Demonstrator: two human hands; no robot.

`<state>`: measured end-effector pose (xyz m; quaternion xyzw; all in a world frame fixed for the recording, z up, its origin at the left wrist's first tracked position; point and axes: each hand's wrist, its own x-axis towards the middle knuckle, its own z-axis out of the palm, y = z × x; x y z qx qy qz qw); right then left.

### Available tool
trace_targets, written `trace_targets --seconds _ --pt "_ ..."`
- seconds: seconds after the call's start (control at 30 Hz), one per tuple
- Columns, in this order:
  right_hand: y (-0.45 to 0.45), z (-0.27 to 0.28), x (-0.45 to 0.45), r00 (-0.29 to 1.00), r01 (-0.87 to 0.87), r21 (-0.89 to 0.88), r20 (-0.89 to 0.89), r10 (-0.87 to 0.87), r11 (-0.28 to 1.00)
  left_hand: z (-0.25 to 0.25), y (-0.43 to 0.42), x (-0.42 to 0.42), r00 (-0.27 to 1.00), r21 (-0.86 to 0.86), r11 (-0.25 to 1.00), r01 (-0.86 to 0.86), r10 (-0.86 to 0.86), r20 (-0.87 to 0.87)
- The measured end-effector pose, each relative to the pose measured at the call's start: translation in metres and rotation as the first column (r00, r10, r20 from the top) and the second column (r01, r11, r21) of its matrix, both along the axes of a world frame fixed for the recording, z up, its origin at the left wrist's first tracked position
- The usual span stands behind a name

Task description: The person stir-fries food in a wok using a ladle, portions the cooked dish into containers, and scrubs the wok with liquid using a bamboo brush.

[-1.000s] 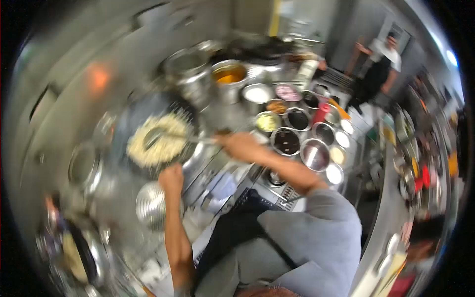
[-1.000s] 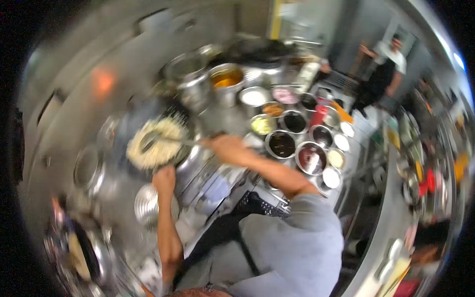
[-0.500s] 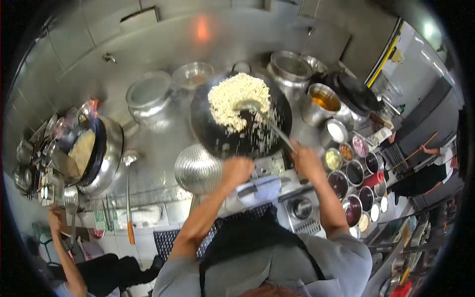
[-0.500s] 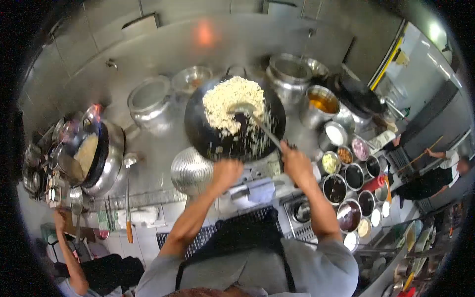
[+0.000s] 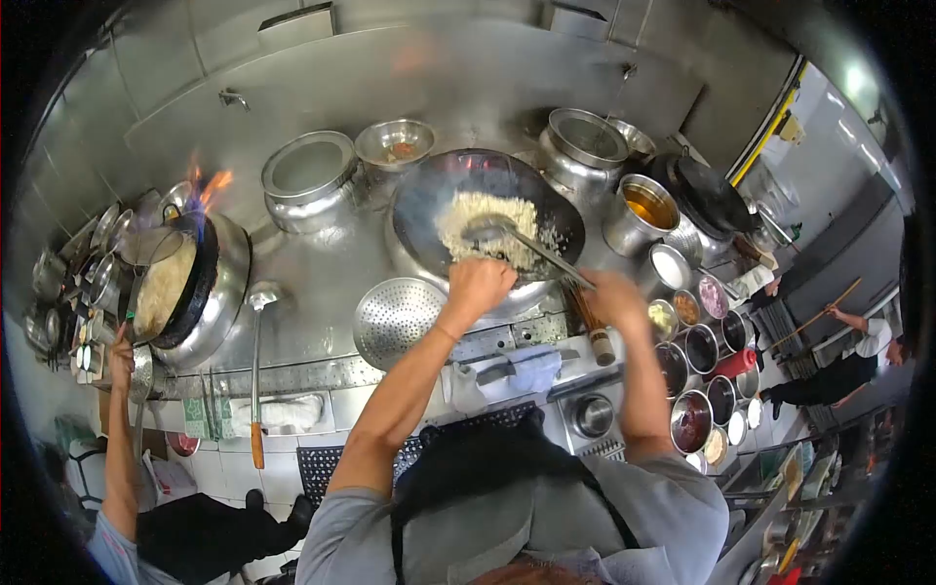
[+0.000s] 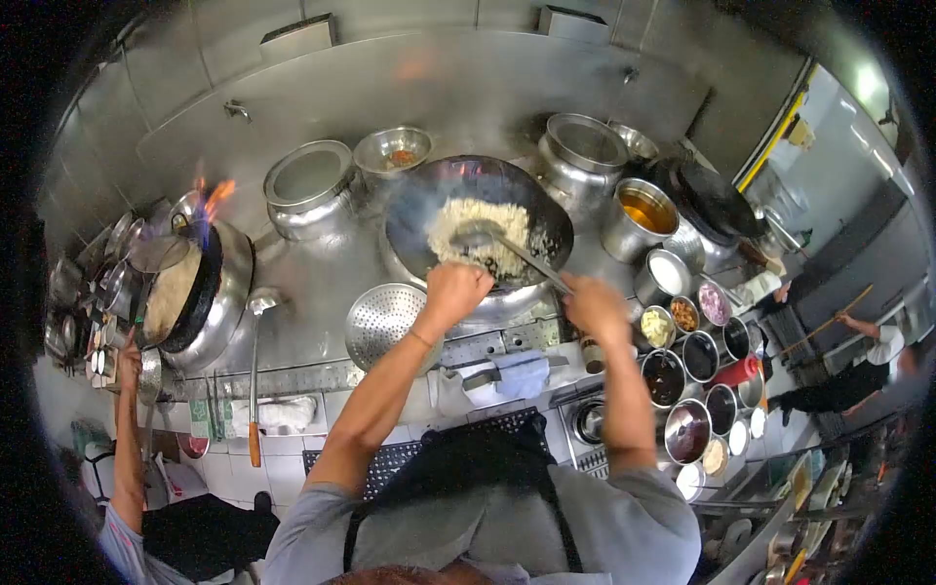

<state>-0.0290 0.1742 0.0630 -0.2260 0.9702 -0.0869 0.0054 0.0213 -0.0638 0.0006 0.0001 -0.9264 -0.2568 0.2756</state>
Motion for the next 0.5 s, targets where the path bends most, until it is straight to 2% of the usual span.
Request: trace_targets --seconds 0.07,0.13,0.17,0.2,0.23,0.3,0.37,0.4,0.5 --pt "-0.028 -0.030 -0.015 0.995 0.102 -0.066 0.015 -0.102 0.993 -0.041 0.003 0.009 0.995 -0.013 1.000 0.010 -0.009 0.099" --pt "-0.006 -0.065 -0.029 1.000 0.000 -0.386 -0.020 -0.008 0.922 -0.050 0.005 0.024 0.990 -0.026 0.999 0.040 -0.037 0.134" --pt "-0.009 -0.052 -0.023 0.998 -0.059 -0.525 -0.045 0.041 0.849 -0.038 0.002 0.024 0.997 -0.084 0.996 0.002 -0.009 -0.081" --pt "-0.002 -0.036 -0.018 0.986 0.133 -0.541 0.155 -0.057 0.830 -0.028 -0.001 0.023 0.956 -0.139 0.988 -0.067 0.024 -0.292" --pt "0.003 -0.029 -0.016 0.994 0.025 -0.690 0.092 0.054 0.724 -0.054 -0.001 0.014 0.996 0.002 1.000 -0.027 0.027 0.083" --pt "-0.005 0.024 0.004 0.916 0.202 -0.873 0.329 0.228 0.445 -0.054 -0.010 -0.009 0.999 0.017 1.000 -0.014 0.015 -0.049" --pt "-0.021 0.052 0.014 0.864 0.173 -0.981 0.192 0.465 0.085 -0.060 -0.019 -0.029 0.996 -0.003 1.000 0.002 -0.002 -0.087" --pt "-0.025 0.061 0.017 0.827 0.207 -0.976 0.136 0.545 -0.070 -0.062 -0.020 -0.031 0.996 -0.011 1.000 0.008 -0.009 -0.085" --pt "-0.033 0.038 0.007 0.755 0.303 -0.915 0.061 0.653 -0.265 -0.063 -0.021 -0.021 0.994 -0.010 0.999 0.032 -0.033 -0.102"
